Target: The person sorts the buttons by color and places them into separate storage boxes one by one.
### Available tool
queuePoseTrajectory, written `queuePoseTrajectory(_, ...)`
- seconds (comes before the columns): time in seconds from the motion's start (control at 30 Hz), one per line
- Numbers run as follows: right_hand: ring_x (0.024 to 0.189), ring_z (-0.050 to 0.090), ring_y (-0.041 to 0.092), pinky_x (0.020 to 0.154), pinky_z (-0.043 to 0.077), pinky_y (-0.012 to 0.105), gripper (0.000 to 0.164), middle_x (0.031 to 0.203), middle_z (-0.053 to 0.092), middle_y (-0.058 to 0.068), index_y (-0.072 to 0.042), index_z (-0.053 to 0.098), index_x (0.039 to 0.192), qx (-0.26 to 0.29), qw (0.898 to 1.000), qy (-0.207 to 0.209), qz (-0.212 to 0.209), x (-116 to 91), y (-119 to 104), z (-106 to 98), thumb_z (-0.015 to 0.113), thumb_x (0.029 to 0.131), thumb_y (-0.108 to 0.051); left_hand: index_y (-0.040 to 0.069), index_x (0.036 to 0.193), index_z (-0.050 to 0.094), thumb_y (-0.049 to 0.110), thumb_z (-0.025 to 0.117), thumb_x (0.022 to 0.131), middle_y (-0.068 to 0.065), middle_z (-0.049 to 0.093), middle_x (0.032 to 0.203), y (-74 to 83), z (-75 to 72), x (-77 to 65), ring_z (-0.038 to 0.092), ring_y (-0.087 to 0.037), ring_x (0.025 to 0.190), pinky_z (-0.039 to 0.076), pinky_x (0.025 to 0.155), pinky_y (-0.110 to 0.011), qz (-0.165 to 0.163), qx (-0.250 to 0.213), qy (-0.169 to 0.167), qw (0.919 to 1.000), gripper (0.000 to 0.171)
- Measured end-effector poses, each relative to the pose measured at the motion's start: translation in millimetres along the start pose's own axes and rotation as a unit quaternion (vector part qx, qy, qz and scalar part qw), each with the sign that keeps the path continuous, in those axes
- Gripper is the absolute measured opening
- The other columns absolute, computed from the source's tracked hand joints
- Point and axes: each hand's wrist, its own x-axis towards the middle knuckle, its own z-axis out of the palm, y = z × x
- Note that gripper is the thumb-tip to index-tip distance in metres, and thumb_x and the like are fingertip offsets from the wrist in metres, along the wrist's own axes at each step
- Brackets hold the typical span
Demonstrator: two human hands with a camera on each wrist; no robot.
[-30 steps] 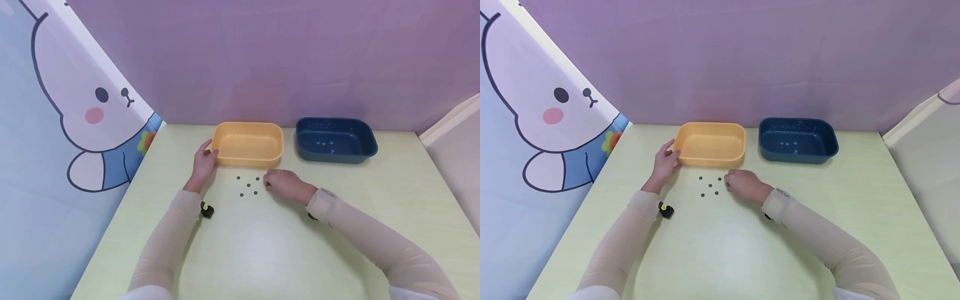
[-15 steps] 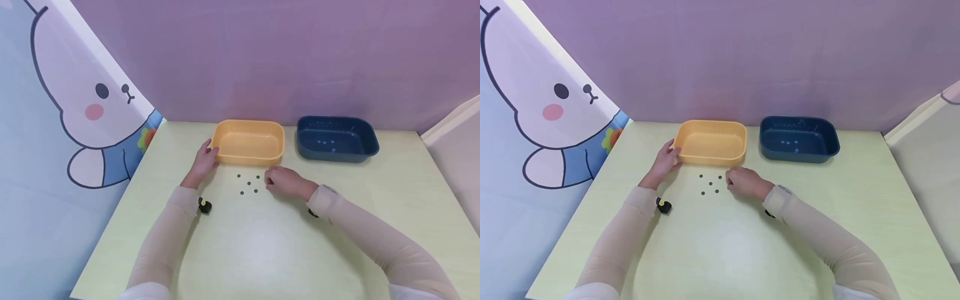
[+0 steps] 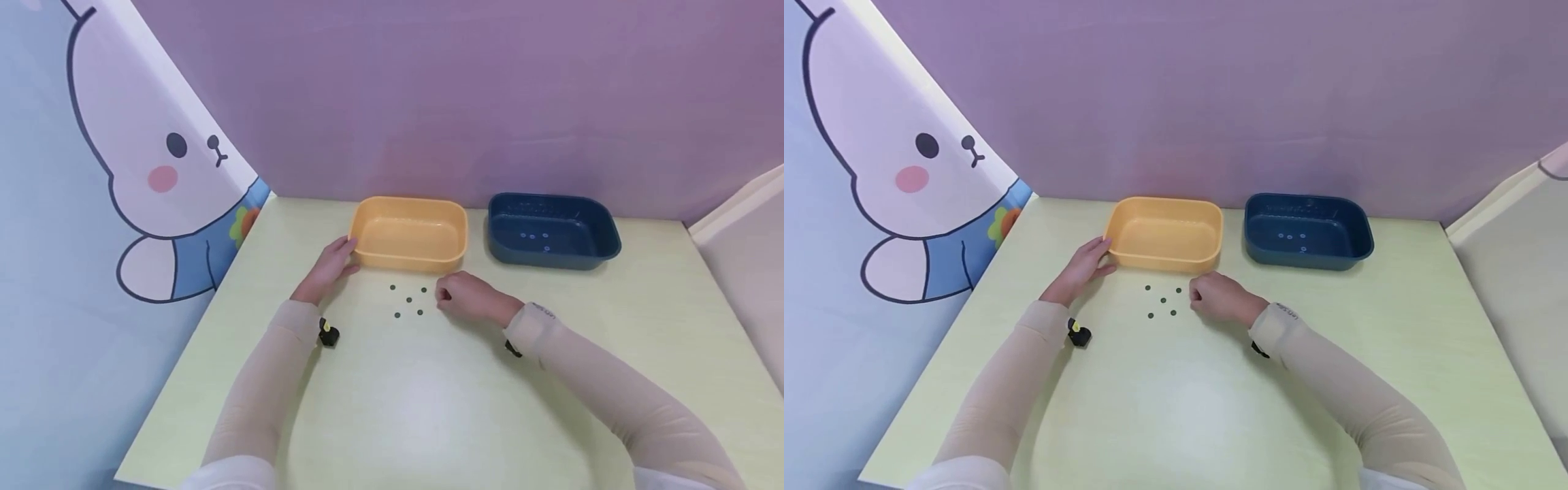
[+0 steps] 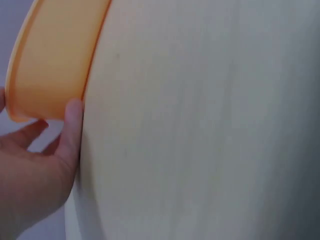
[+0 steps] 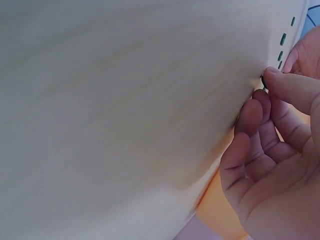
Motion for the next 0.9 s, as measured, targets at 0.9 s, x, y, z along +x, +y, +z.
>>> queuePoseTrajectory(0.9, 0.077, 0.058, 0.020, 0.069, 0.050, 0.033, 0.010, 0.083, 0.065, 0.003, -0.010, 0.065, 0.088, 0.161, 0.969, 0.186, -0.008, 3, -5, -53, 0.072, 0.095, -0.013, 0.030, 0.159, 0.029, 0.027, 0.053, 0.106, -0.017, 0.014, 0.164, 10.8, 1.3, 7.0, 0.037, -0.039, 0.141, 0.057, 0.089, -0.046, 0.034, 0.021, -0.024, 0.9989, 0.058)
